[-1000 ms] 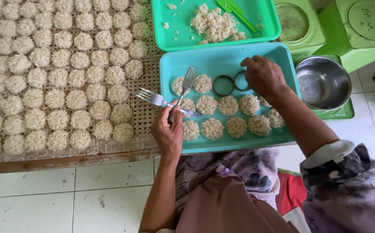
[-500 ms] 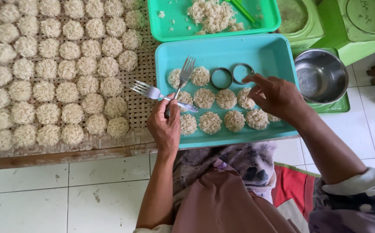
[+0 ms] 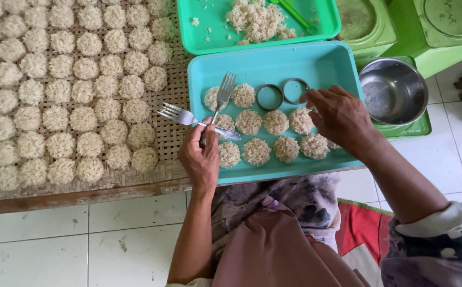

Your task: Shaping rice cracker portions into circular molds using a fork and spoon

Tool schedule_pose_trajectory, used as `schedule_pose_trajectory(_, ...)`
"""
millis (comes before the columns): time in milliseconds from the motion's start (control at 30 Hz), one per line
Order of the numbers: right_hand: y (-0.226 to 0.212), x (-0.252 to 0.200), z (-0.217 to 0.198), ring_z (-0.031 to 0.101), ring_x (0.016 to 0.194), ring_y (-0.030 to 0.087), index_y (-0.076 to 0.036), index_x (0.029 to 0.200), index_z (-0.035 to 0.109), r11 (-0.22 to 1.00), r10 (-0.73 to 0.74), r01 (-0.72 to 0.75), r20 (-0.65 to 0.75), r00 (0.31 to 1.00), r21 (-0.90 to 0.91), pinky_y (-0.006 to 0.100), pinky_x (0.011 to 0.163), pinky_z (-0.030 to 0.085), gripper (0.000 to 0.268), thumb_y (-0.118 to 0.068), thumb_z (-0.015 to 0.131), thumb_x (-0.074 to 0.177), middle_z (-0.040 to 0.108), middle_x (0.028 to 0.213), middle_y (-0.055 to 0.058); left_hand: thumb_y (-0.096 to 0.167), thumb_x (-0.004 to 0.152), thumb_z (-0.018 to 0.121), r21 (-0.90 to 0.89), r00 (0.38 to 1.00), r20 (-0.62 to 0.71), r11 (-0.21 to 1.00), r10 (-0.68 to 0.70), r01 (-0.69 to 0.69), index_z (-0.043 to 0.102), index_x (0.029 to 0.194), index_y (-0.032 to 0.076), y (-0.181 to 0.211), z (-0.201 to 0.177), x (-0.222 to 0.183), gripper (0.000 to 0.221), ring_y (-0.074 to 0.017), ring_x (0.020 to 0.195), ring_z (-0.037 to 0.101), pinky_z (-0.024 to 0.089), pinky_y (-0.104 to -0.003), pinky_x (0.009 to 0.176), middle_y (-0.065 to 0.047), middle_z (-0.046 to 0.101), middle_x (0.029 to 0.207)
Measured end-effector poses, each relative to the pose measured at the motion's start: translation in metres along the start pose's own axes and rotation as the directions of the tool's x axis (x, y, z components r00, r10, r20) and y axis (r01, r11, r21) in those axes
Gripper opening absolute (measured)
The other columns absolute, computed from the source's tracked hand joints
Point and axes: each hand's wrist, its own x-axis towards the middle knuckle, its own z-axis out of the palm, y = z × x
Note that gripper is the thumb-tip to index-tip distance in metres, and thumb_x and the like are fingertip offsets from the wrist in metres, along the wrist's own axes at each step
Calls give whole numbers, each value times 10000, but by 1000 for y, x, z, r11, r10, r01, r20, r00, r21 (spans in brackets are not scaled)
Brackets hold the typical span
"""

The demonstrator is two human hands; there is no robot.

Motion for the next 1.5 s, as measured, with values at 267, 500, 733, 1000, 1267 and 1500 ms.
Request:
schedule_pose_trajectory(267, 135, -22, 1, 703, 710, 183, -180, 1173, 750, 963, 255, -252, 13, 967, -98, 331, 553, 547, 146, -175, 775, 1029, 767, 948, 21, 96, 972, 656, 153, 995, 92, 987, 46, -59, 754, 1151, 36, 18, -9, 5, 213, -92, 528, 445, 344, -276, 470, -2, 642, 699)
schedule_pose_trajectory(500, 205, -71, 104, 747, 980, 208, -333, 1211, 766, 871, 464, -324, 404, 788, -369, 366, 655, 633, 402, -222, 786, 825, 768, 1217, 3, 85, 987, 657, 155, 994, 99, 986, 47, -62, 746, 1176, 32, 11, -7, 6, 216, -72, 509, 390, 293, -254, 443, 21, 589, 669)
schedule_pose_trajectory(733, 209, -79, 99, 743, 819, 223, -272, 1035, 768, 822, 561, -436, 390, 730, -366, 419, 674, 547, 285, -522, 635, 1006, 793, 985, -41, 116, 994, 638, 176, 995, 95, 984, -12, -4, 755, 1189, 33, 15, -5, 5, 242, -86, 512, 374, 282, -272, 458, 21, 540, 620)
schedule_pose_trajectory(1000, 252, -107, 36, 736, 671, 198, -135, 1174, 797, 786, 616, -613, 203, 761, -86, 351, 565, 608, 276, -371, 779, 1031, 800, 898, 64, 149, 997, 663, 142, 993, 102, 988, 52, -67, 743, 1184, 50, -9, -4, 4, 226, -46, 418, 348, 258, -214, 337, 56, 550, 596)
schedule_pose_trajectory(1267, 435, -131, 88, 690, 907, 139, -100, 1089, 715, 889, 453, -432, 428, 782, -153, 270, 802, 552, 194, -190, 602, 960, 718, 1148, 36, 119, 946, 657, 92, 994, 103, 995, -32, 22, 758, 1154, 68, 14, -11, 7, 237, -74, 465, 461, 343, -252, 405, 17, 656, 657)
schedule_pose_trajectory(1500, 127, 148, -37, 718, 750, 263, -99, 1172, 779, 986, 119, -121, 24, 993, 117, 421, 643, 590, 148, -156, 742, 1040, 783, 1098, 127, 64, 910, 669, 8, 995, 96, 999, -39, 39, 743, 1168, 40, 22, -10, 11, 270, -81, 501, 499, 403, -233, 410, -14, 669, 749)
